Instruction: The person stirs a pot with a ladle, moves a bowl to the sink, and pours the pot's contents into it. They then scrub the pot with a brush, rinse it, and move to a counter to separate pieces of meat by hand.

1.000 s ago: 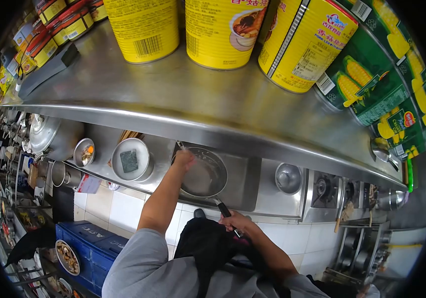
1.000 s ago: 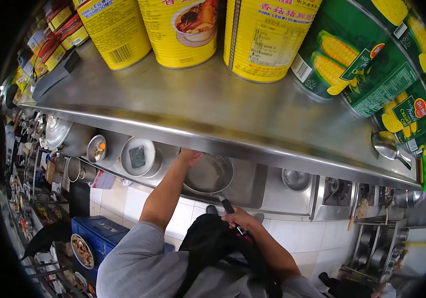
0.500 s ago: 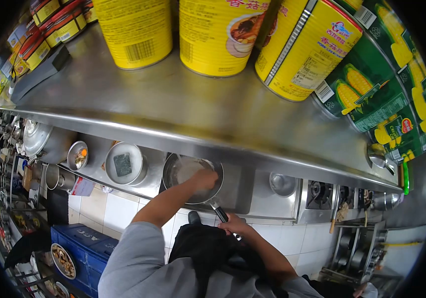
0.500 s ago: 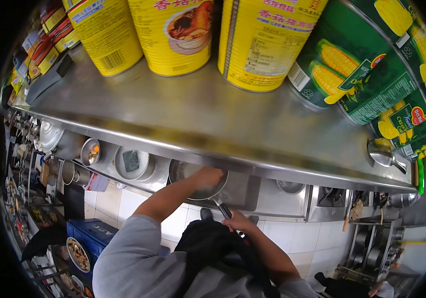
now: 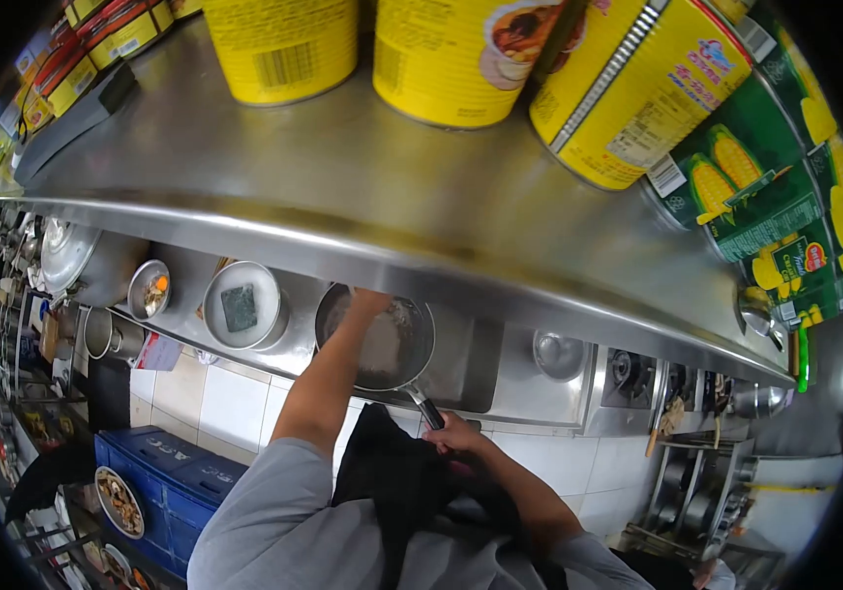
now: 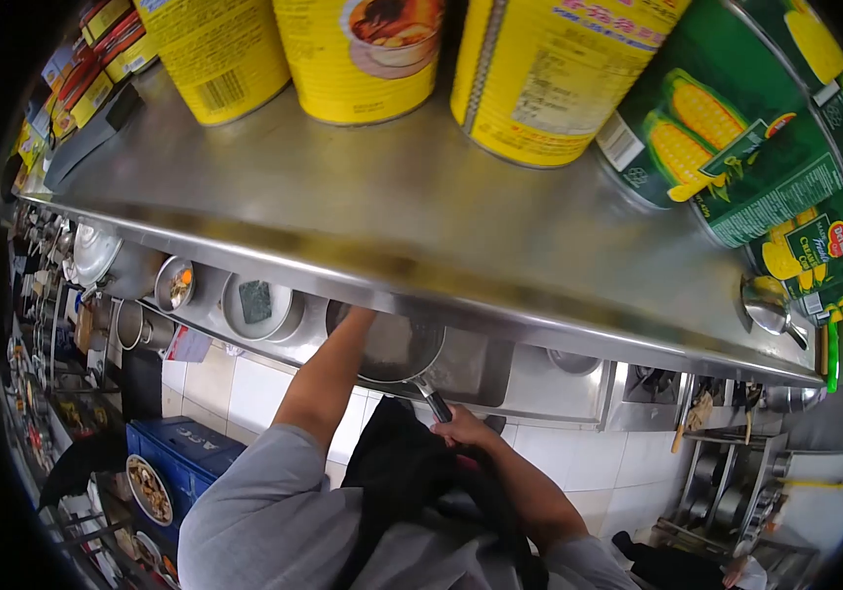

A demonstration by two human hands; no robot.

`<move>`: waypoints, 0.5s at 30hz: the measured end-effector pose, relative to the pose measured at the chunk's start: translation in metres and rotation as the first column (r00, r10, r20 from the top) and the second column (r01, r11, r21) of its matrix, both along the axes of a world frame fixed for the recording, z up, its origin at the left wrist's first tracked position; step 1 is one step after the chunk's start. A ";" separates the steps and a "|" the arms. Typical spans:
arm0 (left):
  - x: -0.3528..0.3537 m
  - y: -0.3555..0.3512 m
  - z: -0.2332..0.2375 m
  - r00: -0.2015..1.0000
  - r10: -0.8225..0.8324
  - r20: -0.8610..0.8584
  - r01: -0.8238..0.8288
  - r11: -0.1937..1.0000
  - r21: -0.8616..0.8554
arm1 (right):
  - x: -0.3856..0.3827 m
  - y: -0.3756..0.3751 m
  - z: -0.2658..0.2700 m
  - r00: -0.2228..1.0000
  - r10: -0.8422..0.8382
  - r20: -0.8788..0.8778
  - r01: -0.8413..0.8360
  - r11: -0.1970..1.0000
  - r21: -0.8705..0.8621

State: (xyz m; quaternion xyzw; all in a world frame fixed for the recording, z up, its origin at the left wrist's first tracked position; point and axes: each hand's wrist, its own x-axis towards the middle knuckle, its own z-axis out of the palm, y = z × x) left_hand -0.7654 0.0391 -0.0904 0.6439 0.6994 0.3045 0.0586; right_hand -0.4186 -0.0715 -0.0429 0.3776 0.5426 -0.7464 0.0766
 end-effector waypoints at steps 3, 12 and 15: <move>0.040 -0.001 -0.009 0.991 -0.127 0.034 0.130 0.988 -0.089 | -0.007 0.000 -0.004 0.998 0.056 0.012 -0.057 0.996 0.074; 0.105 -0.078 0.039 0.797 -0.595 0.098 0.554 0.658 -0.511 | 0.016 0.007 -0.023 0.984 -0.123 0.133 0.088 0.965 0.246; 0.051 -0.076 0.056 0.873 -0.487 0.018 0.440 0.774 -0.455 | 0.027 0.011 -0.007 0.978 -0.178 0.109 0.145 0.956 0.255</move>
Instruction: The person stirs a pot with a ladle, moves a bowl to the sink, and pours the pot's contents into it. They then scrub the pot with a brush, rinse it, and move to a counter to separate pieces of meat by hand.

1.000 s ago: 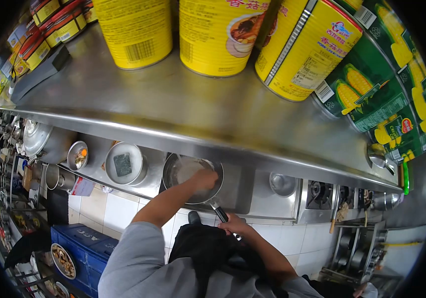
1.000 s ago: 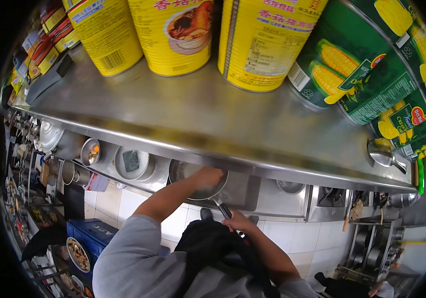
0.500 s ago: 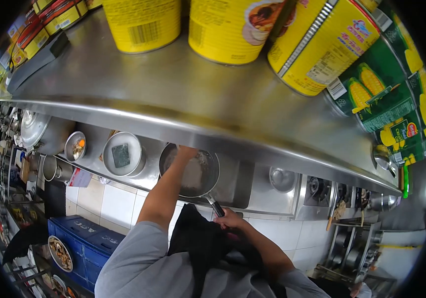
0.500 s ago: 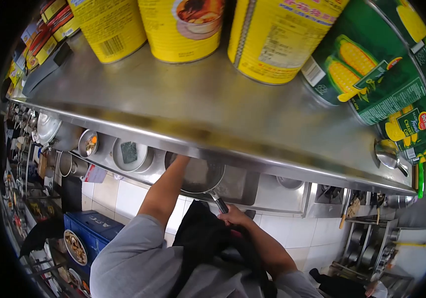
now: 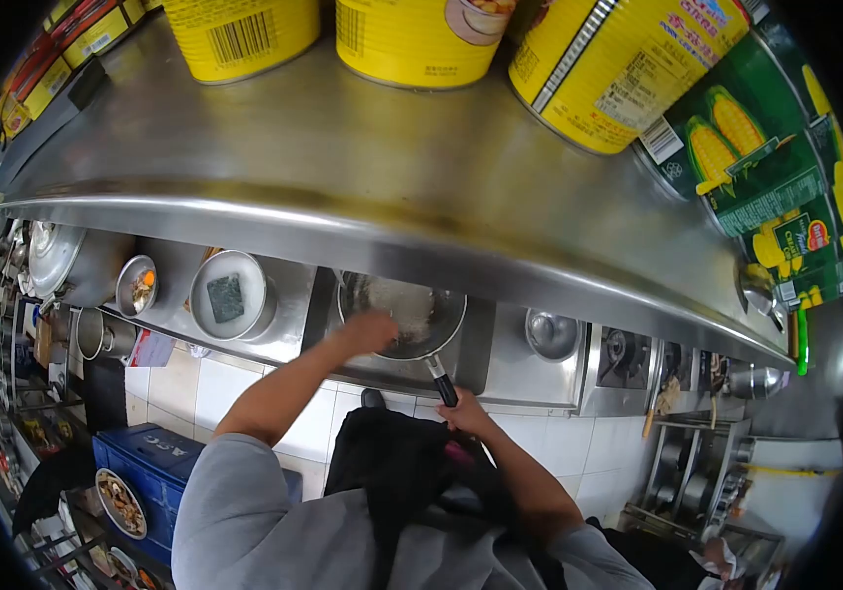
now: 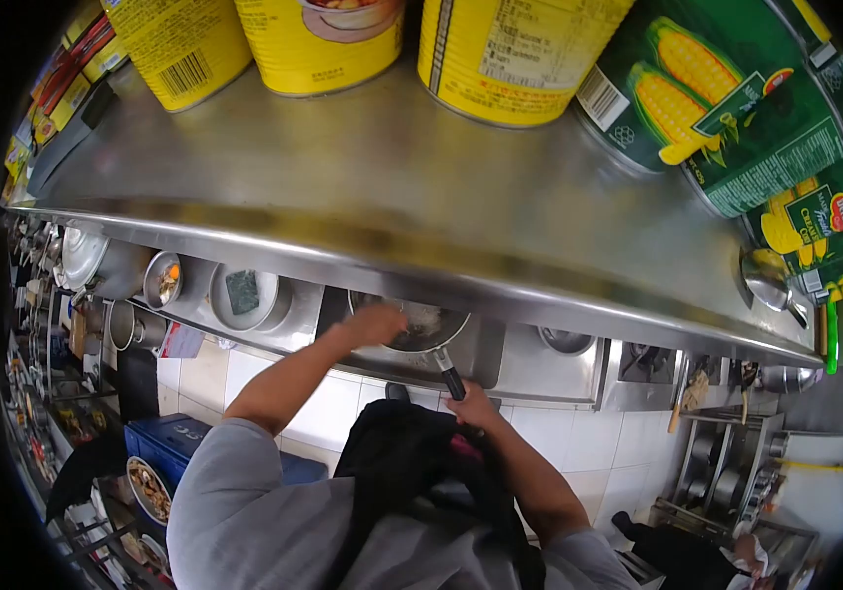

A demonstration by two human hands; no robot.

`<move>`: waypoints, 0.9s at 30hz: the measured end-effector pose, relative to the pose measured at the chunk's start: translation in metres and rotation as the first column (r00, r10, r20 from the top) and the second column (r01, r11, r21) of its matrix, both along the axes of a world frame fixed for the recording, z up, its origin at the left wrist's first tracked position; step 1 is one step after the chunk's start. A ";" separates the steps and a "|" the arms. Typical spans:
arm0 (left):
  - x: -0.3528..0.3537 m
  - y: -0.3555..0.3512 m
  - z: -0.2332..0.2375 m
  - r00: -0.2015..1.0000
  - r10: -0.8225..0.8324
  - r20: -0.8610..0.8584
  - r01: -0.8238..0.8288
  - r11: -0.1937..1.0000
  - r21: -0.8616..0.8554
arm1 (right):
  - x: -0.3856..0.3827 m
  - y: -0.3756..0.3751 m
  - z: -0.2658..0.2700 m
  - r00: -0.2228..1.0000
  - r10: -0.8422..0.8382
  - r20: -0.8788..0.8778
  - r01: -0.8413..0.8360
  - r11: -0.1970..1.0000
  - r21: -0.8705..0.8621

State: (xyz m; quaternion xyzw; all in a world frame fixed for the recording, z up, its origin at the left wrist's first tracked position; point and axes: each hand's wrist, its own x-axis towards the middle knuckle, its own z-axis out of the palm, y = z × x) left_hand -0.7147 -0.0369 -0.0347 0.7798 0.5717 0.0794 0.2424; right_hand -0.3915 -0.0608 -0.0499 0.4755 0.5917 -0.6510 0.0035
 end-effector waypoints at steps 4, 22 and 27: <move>-0.064 0.039 -0.040 0.850 0.410 0.331 -0.515 0.781 0.354 | 0.010 -0.001 0.007 0.999 -0.025 0.033 0.023 0.999 0.041; 0.089 0.065 -0.057 0.930 0.291 0.225 -0.312 0.948 0.064 | 0.009 -0.020 0.007 0.998 0.006 -0.063 -0.014 0.992 -0.124; 0.071 0.026 -0.019 0.997 0.058 0.057 -0.064 0.993 0.104 | 0.012 -0.011 0.018 0.996 -0.071 -0.050 0.059 0.976 -0.212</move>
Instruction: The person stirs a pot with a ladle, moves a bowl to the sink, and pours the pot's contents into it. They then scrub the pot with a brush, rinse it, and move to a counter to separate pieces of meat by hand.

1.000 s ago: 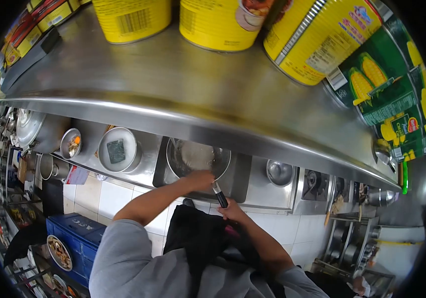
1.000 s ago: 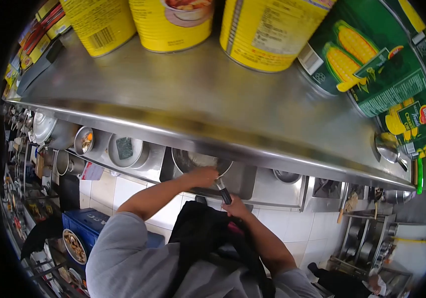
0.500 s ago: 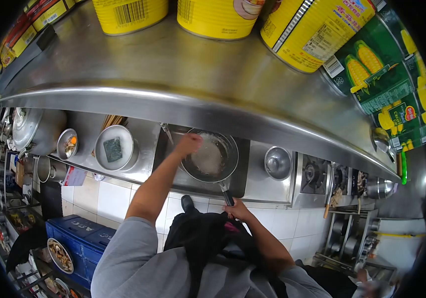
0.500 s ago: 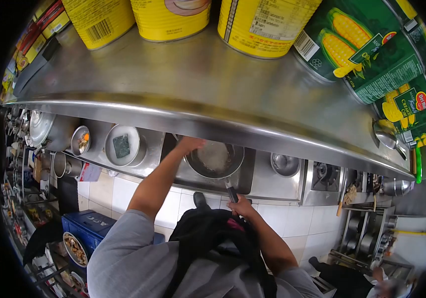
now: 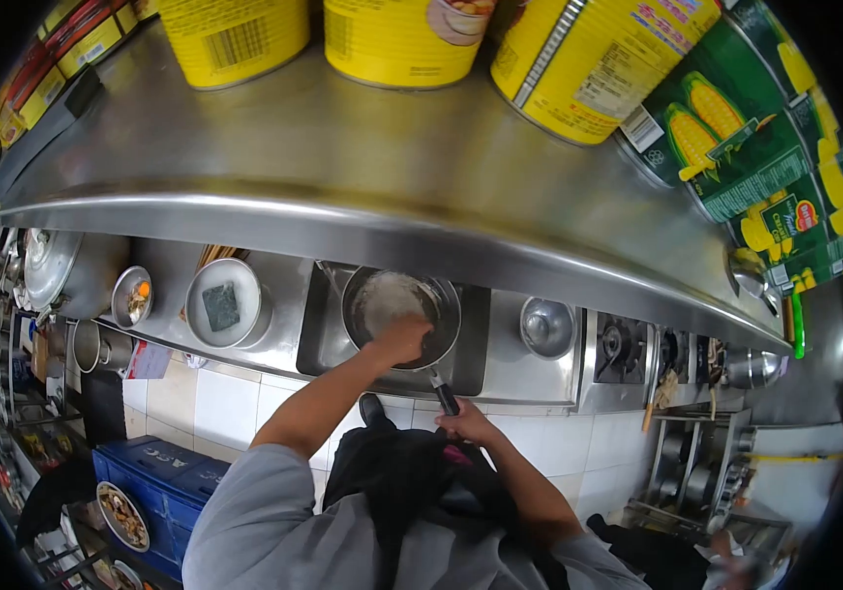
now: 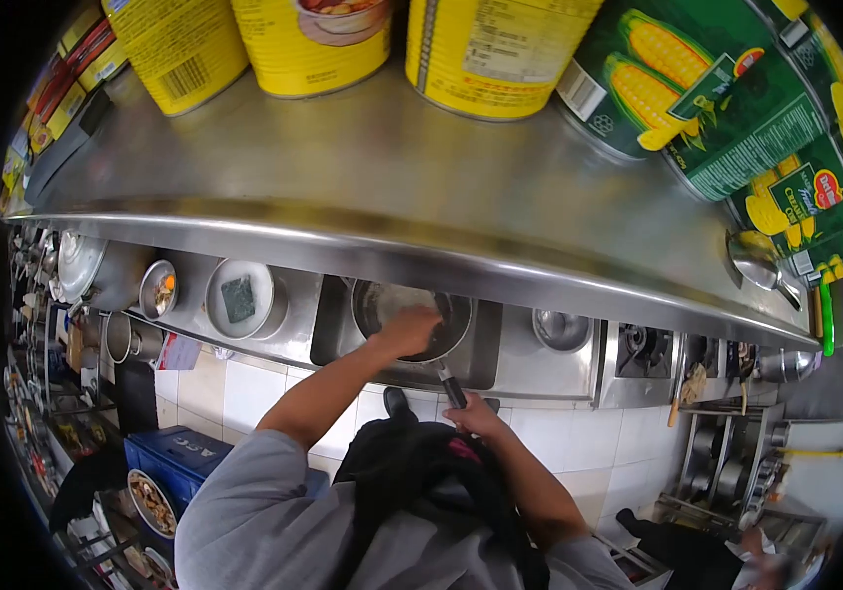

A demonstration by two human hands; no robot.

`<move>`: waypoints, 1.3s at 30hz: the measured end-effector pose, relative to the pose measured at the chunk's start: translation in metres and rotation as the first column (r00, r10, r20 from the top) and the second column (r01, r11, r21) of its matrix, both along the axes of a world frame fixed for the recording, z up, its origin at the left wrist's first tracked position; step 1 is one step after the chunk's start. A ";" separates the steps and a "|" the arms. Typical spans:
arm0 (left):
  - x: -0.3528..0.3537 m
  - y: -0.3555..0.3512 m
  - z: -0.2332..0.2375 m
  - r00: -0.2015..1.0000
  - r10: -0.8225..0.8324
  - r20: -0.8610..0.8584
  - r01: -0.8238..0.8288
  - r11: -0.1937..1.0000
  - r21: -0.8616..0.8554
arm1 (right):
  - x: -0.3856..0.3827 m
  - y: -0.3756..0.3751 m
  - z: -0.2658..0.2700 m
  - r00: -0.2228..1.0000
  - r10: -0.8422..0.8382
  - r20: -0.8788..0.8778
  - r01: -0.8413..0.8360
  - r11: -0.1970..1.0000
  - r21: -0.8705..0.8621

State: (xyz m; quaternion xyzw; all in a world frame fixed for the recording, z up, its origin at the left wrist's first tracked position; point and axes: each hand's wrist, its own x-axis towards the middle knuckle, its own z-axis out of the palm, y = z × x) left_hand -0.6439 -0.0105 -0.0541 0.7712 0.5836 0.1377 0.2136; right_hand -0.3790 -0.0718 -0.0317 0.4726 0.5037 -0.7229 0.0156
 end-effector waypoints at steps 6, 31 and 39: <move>-0.102 -0.013 -0.006 0.612 0.624 0.486 -0.622 0.759 -0.193 | 0.013 0.002 -0.004 0.993 0.019 0.117 -0.031 0.995 0.094; -0.113 0.011 -0.034 -0.012 0.729 0.684 -0.465 0.602 -0.649 | -0.030 0.016 0.021 0.947 0.042 0.320 -0.122 0.964 0.234; -0.129 -0.006 -0.095 0.089 0.773 0.628 -0.486 0.584 -0.650 | -0.048 0.015 0.037 0.657 0.063 0.751 -0.599 0.648 0.470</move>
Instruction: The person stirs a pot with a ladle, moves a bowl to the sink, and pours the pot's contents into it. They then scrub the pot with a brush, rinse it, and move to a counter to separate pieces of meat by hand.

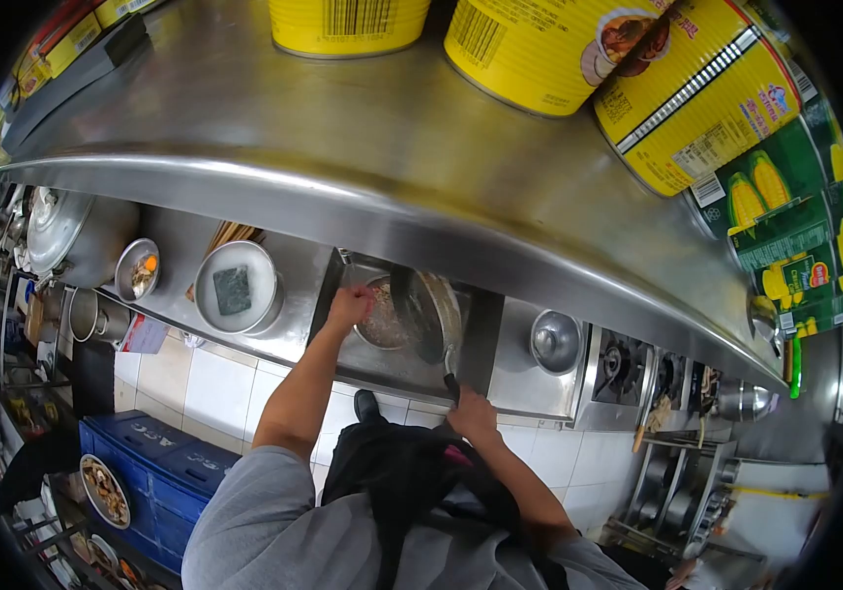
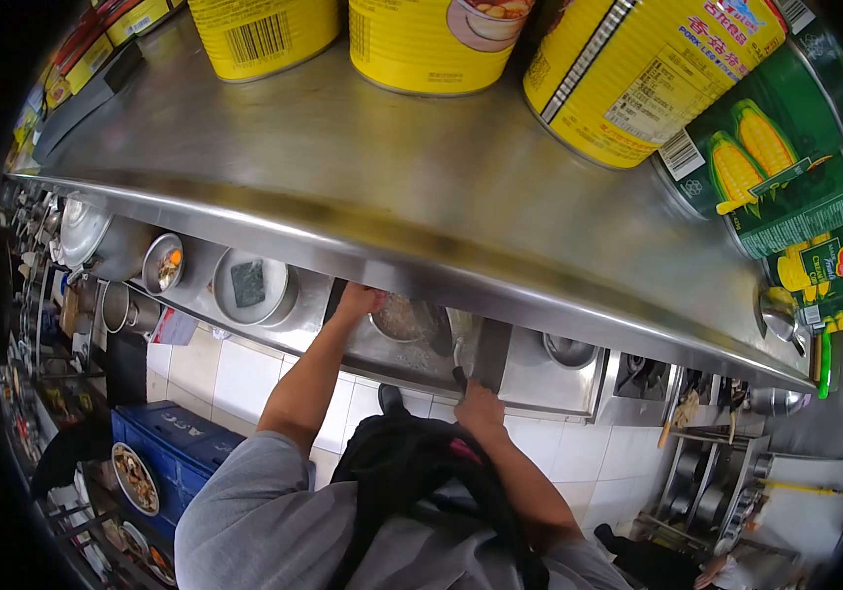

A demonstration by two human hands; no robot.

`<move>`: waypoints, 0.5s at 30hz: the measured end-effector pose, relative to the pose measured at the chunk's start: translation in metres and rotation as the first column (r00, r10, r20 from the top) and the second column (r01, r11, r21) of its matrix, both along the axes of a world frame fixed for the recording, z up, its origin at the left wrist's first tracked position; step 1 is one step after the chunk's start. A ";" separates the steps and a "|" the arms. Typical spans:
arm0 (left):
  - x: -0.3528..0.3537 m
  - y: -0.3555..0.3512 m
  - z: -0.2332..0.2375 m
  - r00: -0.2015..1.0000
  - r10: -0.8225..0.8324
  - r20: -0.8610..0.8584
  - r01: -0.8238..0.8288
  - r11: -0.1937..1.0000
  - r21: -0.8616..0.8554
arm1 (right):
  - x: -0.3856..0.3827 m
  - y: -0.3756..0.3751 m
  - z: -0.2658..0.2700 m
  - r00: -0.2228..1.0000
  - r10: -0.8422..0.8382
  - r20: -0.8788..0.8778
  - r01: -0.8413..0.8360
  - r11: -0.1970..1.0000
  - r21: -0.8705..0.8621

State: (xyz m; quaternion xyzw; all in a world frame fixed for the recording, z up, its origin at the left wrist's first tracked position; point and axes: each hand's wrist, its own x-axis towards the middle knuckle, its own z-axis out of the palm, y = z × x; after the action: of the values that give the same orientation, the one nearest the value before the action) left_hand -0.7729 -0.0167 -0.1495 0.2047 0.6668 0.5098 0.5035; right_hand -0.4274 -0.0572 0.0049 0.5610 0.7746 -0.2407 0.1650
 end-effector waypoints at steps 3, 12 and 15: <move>0.008 -0.013 0.020 0.998 0.051 -0.022 -0.052 0.998 -0.040 | -0.005 0.002 0.020 0.992 0.041 0.120 -0.040 0.999 -0.016; -0.004 -0.018 -0.006 0.986 0.167 0.005 -0.167 0.986 -0.010 | 0.032 0.003 0.032 0.997 0.072 0.039 -0.076 0.987 0.142; -0.016 -0.008 0.020 0.969 0.247 -0.008 -0.247 0.969 0.018 | 0.045 0.002 0.032 0.997 0.066 -0.028 -0.058 0.972 0.229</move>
State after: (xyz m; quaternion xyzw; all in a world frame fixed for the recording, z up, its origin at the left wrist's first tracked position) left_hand -0.7886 -0.0250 -0.1290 0.1268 0.6854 0.5730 0.4311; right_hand -0.3821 -0.0557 0.0368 0.5476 0.8169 -0.1550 0.0933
